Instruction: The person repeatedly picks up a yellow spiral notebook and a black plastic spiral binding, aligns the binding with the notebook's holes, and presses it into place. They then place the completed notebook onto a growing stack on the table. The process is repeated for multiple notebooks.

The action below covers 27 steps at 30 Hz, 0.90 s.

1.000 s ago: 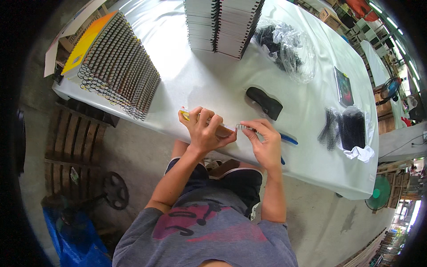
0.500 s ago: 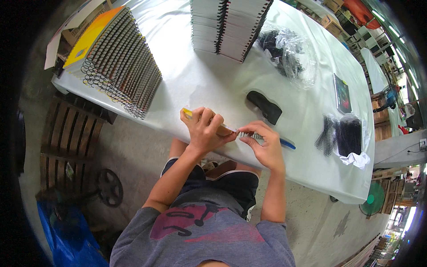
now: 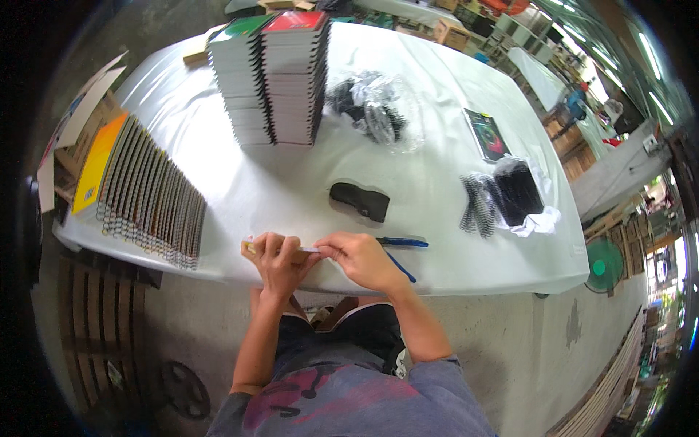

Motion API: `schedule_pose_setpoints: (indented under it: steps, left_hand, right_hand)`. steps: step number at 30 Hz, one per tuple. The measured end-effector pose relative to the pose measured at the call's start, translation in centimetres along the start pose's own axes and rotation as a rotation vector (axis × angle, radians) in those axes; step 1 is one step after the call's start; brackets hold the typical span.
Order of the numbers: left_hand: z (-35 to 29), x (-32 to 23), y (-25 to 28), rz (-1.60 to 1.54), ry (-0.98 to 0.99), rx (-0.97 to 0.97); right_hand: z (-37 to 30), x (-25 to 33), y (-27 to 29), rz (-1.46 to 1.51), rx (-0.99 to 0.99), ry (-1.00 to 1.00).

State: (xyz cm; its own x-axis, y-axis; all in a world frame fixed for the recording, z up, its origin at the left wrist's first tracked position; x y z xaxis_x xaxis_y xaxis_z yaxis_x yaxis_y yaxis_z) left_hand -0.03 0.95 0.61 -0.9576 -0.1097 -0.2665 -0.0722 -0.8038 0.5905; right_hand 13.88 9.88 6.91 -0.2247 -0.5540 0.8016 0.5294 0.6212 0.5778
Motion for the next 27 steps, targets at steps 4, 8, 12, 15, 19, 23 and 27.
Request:
schedule_pose_setpoints:
  steps: [4, 8, 12, 15, 19, 23, 27]
  left_hand:
    - [0.4, -0.1, 0.3, 0.000, 0.003, -0.054]
    - [0.1, 0.4, 0.5, -0.024, -0.024, -0.008]
    - [0.9, 0.3, 0.9, -0.067, -0.015, -0.024]
    - [0.6, 0.5, 0.7, -0.131, -0.020, -0.002]
    - [0.7, 0.4, 1.1, -0.135, -0.082, 0.058]
    - [0.1, 0.8, 0.9, -0.191, -0.041, 0.003]
    - [0.1, 0.8, 1.0, -0.218, -0.070, -0.022]
  right_hand:
    - [-0.3, -0.9, 0.4, 0.047, 0.094, -0.009]
    - [0.9, -3.1, 2.8, -0.316, 0.073, 0.119]
    - [3.2, -5.2, 5.5, -0.767, -0.043, -0.294]
    - [3.6, -9.3, 4.3, -0.709, -0.010, -0.302]
    - [3.4, -10.7, 2.9, -0.772, -0.121, -0.132]
    - [3.3, -10.8, 2.9, -0.734, -0.111, -0.092]
    - [3.9, -11.6, 3.1, -0.741, -0.127, -0.095]
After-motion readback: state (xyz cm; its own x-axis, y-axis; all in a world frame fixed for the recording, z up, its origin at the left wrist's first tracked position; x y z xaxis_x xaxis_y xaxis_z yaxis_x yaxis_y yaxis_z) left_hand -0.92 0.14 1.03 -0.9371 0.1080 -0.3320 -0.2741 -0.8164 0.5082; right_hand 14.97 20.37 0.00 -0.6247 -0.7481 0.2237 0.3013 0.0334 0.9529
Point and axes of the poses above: each hand's wrist, its own z-axis towards the middle knuckle, its own y-axis out of the back of the hand, x = y × z, the point moved 2 cm from there along z, towards the middle knuckle, and after that the axes turned 3 degrees about z, right-handed, at the moved point
